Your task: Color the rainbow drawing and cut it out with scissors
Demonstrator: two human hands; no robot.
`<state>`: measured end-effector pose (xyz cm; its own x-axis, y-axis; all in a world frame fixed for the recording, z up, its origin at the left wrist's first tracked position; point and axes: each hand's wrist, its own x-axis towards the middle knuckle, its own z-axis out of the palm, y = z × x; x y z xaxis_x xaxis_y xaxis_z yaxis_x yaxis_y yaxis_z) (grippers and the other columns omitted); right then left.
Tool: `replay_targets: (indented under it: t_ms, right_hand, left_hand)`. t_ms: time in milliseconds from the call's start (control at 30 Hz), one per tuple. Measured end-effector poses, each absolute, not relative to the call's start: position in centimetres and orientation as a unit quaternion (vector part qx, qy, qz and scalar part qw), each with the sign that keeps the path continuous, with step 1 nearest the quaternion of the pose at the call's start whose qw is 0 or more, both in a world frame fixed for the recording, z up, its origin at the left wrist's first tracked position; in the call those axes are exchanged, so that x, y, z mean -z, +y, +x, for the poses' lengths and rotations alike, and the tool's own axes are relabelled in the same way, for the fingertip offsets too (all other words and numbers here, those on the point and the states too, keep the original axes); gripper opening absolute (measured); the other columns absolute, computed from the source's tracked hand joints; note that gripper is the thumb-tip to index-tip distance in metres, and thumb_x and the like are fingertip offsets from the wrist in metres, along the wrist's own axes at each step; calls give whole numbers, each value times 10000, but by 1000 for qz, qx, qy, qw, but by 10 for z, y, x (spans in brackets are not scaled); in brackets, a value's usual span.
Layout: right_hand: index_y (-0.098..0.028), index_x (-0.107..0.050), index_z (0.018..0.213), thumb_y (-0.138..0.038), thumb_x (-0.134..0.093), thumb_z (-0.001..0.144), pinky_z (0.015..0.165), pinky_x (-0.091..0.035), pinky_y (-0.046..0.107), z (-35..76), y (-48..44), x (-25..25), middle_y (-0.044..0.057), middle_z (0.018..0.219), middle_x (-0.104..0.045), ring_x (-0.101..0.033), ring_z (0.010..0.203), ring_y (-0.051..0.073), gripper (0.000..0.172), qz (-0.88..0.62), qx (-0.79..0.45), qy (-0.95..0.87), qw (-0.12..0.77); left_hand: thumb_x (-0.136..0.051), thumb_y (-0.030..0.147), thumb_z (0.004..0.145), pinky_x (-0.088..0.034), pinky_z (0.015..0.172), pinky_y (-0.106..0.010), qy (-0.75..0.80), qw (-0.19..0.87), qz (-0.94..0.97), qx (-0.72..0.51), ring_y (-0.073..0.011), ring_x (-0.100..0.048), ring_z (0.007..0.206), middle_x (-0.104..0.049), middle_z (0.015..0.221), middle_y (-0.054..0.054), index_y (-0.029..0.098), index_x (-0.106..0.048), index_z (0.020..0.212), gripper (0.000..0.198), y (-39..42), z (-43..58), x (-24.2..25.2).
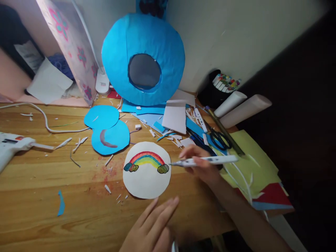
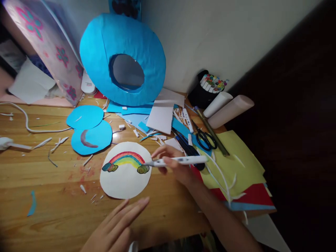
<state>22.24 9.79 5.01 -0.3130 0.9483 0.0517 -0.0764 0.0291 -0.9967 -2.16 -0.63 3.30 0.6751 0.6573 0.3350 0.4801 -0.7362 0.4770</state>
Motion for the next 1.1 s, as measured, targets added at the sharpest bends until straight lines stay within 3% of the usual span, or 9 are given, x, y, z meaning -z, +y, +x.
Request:
replay_targets:
  t_ms: [67, 167, 267, 367, 633, 1100]
  right_hand:
    - [-210, -626, 954, -430, -596, 817, 504, -416, 246, 211, 97, -33, -1, 699, -582, -530, 559, 130, 260, -414, -578, -595, 375]
    - [-193, -616, 864, -394, -656, 782, 526, -390, 228, 203, 98, -19, -4, 726, -581, -506, 591, 118, 221, -479, -540, -598, 348]
    - [-189, -519, 671, -416, -701, 730, 468, -310, 212, 200, 100, -16, -37, 608, -509, -410, 520, 96, 296, -512, -512, -586, 364]
    - [-196, -444, 598, -408, -681, 755, 474, -292, 218, 198, 98, -14, -59, 543, -431, -359, 497, 89, 354, -509, -484, -610, 366]
    - [-186, -469, 596, -352, -631, 813, 482, -280, 222, 199, 92, -14, -47, 551, -457, -377, 513, 94, 318, -502, -446, -673, 309]
    - [-182, -483, 610, -351, -641, 804, 472, -275, 215, 199, 93, -14, -43, 564, -464, -372, 512, 88, 302, -499, -475, -659, 301]
  left_hand:
    - [-339, 228, 958, -531, 912, -420, 303, 131, 919, -217, -269, -628, 1080, -650, 1171, -194, 142, -591, 750, 338, 6, -1, -30]
    - [-402, 201, 935, -466, 982, -518, 338, 130, 915, -176, -345, -488, 1245, -512, 1323, -267, 76, -629, 851, 273, 13, 13, -23]
    - [-470, 210, 915, -426, 1029, -510, 333, 173, 917, -137, -328, -391, 1313, -424, 1404, -227, 77, -640, 950, 218, 12, 4, -22]
    - [-488, 176, 899, -415, 1041, -509, 331, 183, 919, -110, -305, -374, 1328, -402, 1429, -181, 93, -625, 1045, 217, 10, -11, -27]
    - [-423, 125, 900, -429, 1024, -520, 333, 216, 908, -138, -286, -364, 1340, -428, 1423, -154, 86, -586, 1131, 286, 10, -15, -29]
    - [-447, 134, 892, -403, 1047, -508, 337, 247, 896, -153, -274, -359, 1344, -423, 1431, -143, 96, -555, 1190, 319, 11, -17, -28]
